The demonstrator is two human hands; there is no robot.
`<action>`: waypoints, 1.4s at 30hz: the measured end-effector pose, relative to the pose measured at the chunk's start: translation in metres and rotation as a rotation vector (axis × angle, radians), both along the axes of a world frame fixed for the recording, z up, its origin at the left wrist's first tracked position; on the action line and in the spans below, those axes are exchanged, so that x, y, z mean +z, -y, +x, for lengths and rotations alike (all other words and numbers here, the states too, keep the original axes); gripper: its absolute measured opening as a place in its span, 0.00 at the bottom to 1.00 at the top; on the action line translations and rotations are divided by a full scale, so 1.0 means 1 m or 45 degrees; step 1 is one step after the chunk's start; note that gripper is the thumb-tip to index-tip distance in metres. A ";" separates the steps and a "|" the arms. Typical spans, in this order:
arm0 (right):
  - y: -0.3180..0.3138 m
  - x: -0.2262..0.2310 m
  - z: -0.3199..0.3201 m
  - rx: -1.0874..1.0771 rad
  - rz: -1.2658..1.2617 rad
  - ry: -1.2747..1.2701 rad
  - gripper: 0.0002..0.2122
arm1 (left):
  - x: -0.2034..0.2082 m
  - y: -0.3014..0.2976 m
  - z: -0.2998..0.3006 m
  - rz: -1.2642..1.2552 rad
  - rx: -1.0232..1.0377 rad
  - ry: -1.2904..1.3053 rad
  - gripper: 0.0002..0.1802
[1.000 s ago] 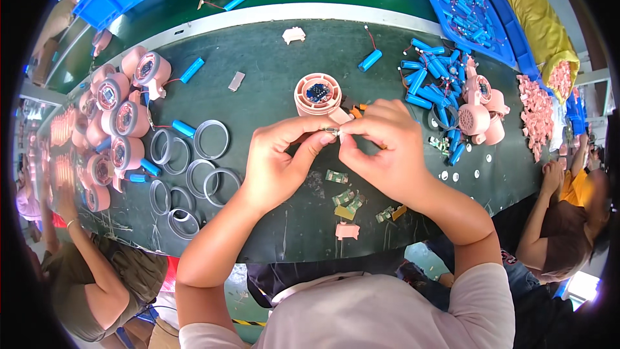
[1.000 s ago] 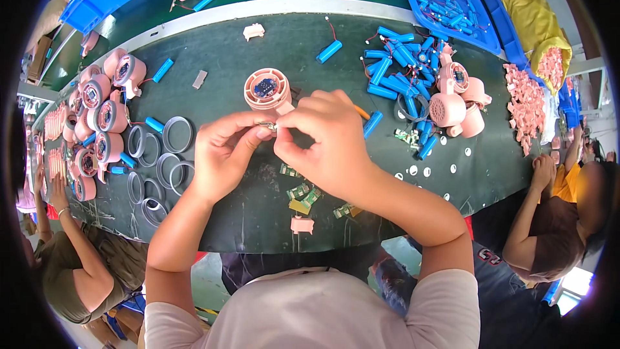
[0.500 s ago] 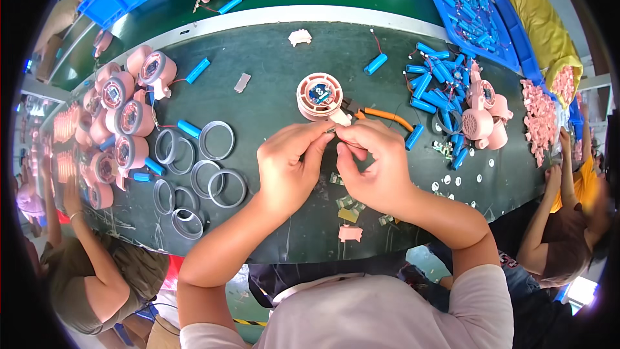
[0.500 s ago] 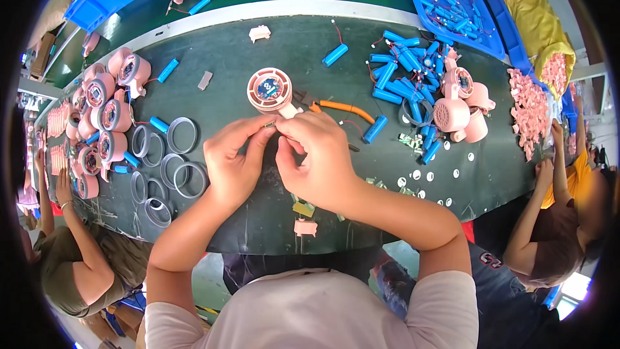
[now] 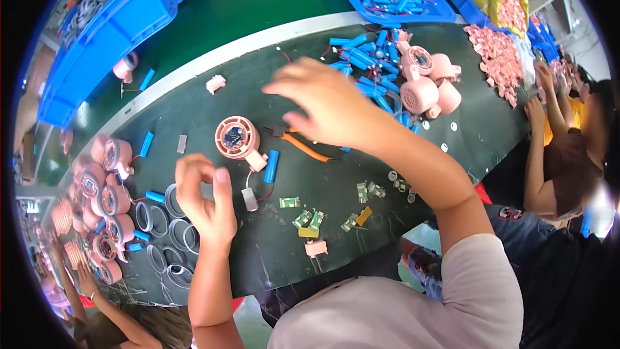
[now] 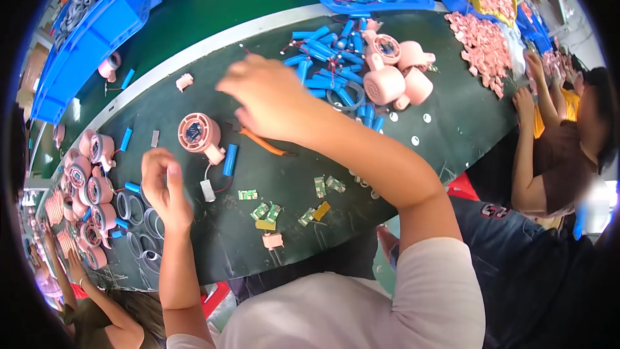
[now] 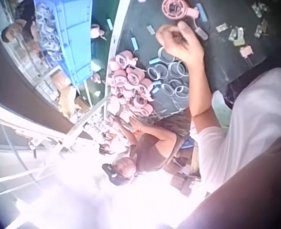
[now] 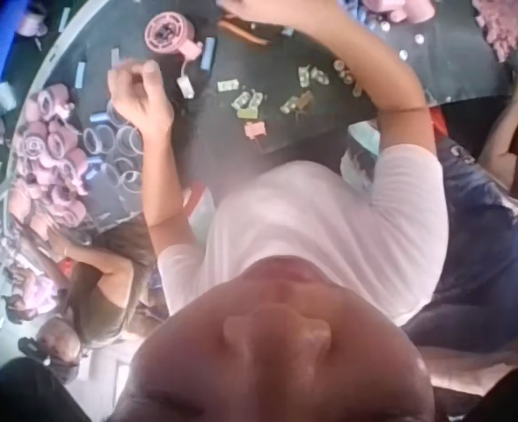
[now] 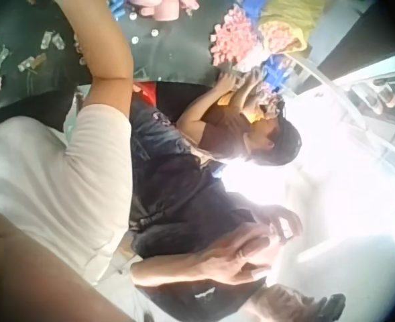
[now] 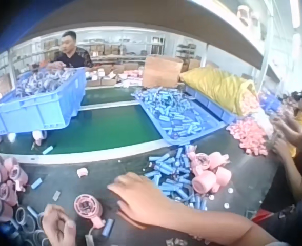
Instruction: Assembling components of small handheld electric fans on a production line.
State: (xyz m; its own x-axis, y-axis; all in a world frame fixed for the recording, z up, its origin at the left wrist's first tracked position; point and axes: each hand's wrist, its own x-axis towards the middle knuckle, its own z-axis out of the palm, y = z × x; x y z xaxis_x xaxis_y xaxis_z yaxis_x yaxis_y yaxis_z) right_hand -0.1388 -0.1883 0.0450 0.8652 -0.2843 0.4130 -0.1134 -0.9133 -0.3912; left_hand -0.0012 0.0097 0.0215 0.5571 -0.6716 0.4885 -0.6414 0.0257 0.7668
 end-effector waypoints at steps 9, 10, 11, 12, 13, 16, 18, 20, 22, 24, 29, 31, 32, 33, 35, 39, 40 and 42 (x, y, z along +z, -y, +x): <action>0.026 0.006 -0.096 -0.374 -0.332 -0.491 0.06 | -0.034 0.028 -0.005 0.223 -0.002 0.057 0.41; 0.021 0.015 -0.091 -0.372 -0.192 -0.275 0.07 | -0.030 0.023 -0.004 0.258 -0.045 0.021 0.38; 0.015 0.027 -0.085 -0.368 -0.050 -0.059 0.08 | -0.029 0.019 -0.004 0.264 -0.033 0.020 0.38; 0.009 0.040 -0.082 -0.343 0.119 -0.091 0.09 | -0.028 0.016 -0.004 0.174 -0.144 -0.250 0.38; 0.009 0.040 -0.078 -0.326 0.191 -0.121 0.10 | -0.025 0.013 -0.004 0.079 -0.253 -0.518 0.39; 0.017 0.025 -0.069 -0.326 0.326 -0.060 0.10 | -0.014 0.007 -0.009 -0.069 -0.412 -0.802 0.41; 0.021 0.017 -0.065 -0.355 0.488 0.059 0.10 | -0.004 0.004 -0.011 -0.154 -0.514 -1.009 0.43; 0.028 0.011 -0.063 -0.311 0.967 0.020 0.10 | -0.002 0.003 -0.009 -0.145 -0.518 -1.005 0.45; 0.034 0.006 -0.062 -0.337 1.033 0.009 0.10 | -0.003 0.004 -0.009 -0.190 -0.503 -1.025 0.46; 0.038 0.003 -0.067 -0.229 1.356 0.222 0.09 | -0.004 0.005 -0.010 -0.235 -0.496 -1.054 0.46; 0.038 0.016 -0.070 -0.301 1.153 0.377 0.04 | -0.008 0.004 -0.009 -0.200 -0.463 -1.113 0.45; 0.038 0.033 -0.083 -0.278 0.922 0.542 0.03 | -0.009 0.003 -0.007 -0.187 -0.419 -1.139 0.44; 0.044 0.036 -0.085 -0.433 0.962 0.562 0.06 | -0.010 0.004 -0.007 -0.186 -0.392 -1.129 0.43; 0.047 0.037 -0.080 -0.476 0.916 0.472 0.12 | -0.008 0.003 -0.007 -0.199 -0.393 -1.126 0.43; 0.057 0.024 -0.089 -0.589 0.784 0.241 0.14 | -0.010 0.004 -0.005 -0.160 -0.396 -1.079 0.43; 0.076 0.021 -0.109 -0.662 -0.065 0.003 0.10 | -0.007 0.007 -0.012 -0.190 -0.400 -1.097 0.42; 0.080 0.018 -0.106 -0.664 0.130 0.098 0.10 | -0.008 0.007 -0.011 -0.174 -0.397 -1.094 0.42; 0.076 0.024 -0.109 -0.672 0.795 0.374 0.10 | -0.010 0.003 -0.012 -0.172 -0.399 -1.062 0.42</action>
